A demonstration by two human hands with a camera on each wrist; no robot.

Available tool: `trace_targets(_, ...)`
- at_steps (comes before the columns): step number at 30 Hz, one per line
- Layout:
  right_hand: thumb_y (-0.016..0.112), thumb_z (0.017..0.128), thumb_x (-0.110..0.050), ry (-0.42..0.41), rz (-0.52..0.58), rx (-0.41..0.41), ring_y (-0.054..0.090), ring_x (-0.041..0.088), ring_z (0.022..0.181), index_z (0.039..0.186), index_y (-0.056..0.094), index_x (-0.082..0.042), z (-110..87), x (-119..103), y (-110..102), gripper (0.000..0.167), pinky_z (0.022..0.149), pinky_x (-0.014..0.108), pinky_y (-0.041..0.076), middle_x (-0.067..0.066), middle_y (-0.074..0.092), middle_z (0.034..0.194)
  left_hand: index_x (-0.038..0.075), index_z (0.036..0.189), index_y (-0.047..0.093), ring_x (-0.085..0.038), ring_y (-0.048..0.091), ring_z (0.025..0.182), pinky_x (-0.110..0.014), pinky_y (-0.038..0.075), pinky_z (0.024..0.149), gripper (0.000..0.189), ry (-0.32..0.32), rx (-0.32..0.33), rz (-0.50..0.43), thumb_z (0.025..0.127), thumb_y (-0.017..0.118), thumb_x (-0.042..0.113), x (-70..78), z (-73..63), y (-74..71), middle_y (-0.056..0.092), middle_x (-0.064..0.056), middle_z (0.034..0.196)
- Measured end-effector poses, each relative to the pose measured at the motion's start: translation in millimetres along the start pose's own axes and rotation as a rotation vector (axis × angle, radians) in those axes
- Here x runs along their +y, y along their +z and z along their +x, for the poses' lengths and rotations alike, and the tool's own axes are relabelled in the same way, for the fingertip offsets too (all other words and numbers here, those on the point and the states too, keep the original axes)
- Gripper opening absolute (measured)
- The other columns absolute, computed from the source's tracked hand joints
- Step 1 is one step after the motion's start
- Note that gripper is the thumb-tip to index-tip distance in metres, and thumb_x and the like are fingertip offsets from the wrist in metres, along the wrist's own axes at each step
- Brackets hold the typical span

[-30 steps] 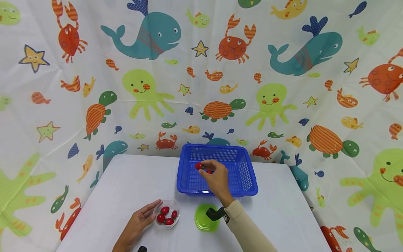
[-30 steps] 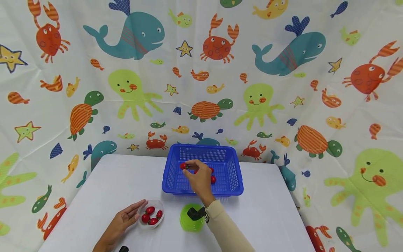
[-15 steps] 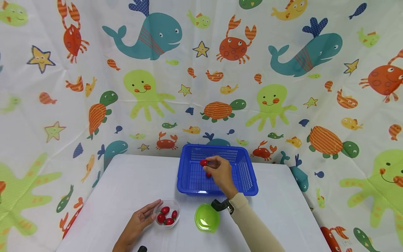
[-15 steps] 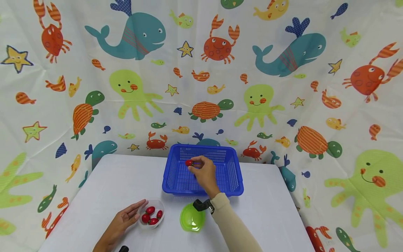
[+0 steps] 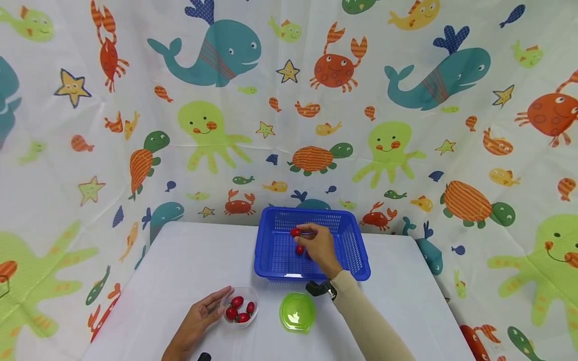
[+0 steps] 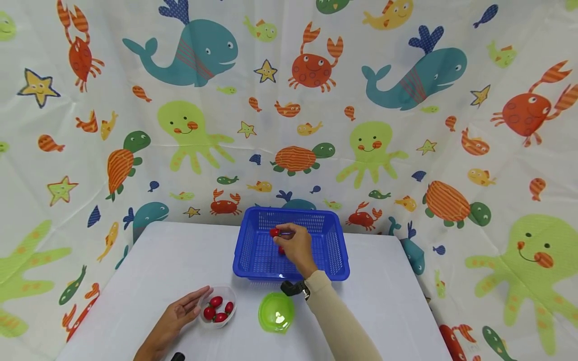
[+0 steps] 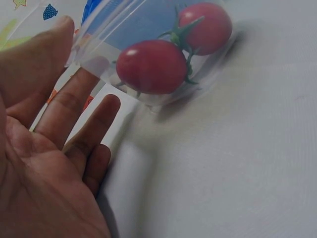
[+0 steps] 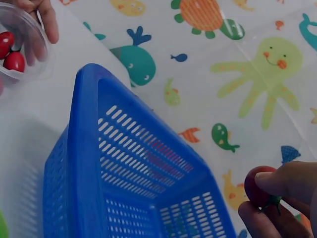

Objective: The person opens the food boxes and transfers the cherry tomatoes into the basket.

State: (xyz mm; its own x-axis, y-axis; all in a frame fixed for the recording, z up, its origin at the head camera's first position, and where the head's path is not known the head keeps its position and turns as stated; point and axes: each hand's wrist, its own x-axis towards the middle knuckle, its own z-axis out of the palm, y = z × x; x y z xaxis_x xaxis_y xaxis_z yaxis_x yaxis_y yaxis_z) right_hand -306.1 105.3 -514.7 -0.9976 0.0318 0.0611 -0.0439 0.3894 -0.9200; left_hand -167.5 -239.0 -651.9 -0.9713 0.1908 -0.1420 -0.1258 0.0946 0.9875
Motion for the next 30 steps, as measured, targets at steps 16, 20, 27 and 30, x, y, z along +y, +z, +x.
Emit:
trace_targets(16, 0.084, 0.091, -0.013, 0.060, 0.016, -0.060, 0.076, 0.021, 0.092, 0.117, 0.080, -0.021, 21.9, 3.6, -3.0, 0.027, 0.081, 0.032, 0.062, 0.004, 0.079, 0.111, 0.014, 0.157, 0.053, 0.018, 0.050, 0.134, -0.006, 0.044, 0.107, 0.050, -0.007, 0.006, 0.000, 0.108, 0.063, 0.021, 1.0, 1.1, 0.0, 0.054, -0.008, 0.162)
trace_targets(20, 0.084, 0.090, -0.012, 0.058, 0.005, -0.075, 0.076, 0.020, 0.092, 0.116, 0.081, -0.021, 26.0, 5.8, -2.6, 0.028, 0.080, 0.030, 0.061, 0.004, 0.079, 0.111, 0.015, 0.156, 0.054, 0.017, 0.051, 0.134, -0.007, 0.044, 0.107, 0.050, -0.022, 0.020, -0.003, 0.108, 0.064, 0.022, 0.2, 1.2, 0.2, 0.055, -0.007, 0.161)
trace_targets(27, 0.084, 0.090, -0.011, 0.063, -0.025, -0.097, 0.073, 0.020, 0.092, 0.115, 0.081, -0.018, 31.7, 8.2, -1.7, 0.027, 0.081, 0.031, 0.060, 0.007, 0.078, 0.112, 0.019, 0.155, 0.055, 0.017, 0.052, 0.134, -0.007, 0.045, 0.108, 0.049, -0.042, 0.026, 0.005, 0.107, 0.064, 0.024, 0.0, 1.7, 0.2, 0.056, -0.003, 0.161)
trace_targets(30, 0.084, 0.090, -0.011, 0.075, -0.041, -0.105, 0.073, 0.022, 0.093, 0.115, 0.080, -0.018, 35.1, 10.2, -1.7, 0.026, 0.082, 0.032, 0.061, 0.007, 0.077, 0.113, 0.017, 0.156, 0.054, 0.015, 0.052, 0.136, -0.007, 0.045, 0.108, 0.050, -0.031, 0.019, 0.017, 0.108, 0.063, 0.024, 0.0, 1.4, 0.1, 0.054, -0.005, 0.162)
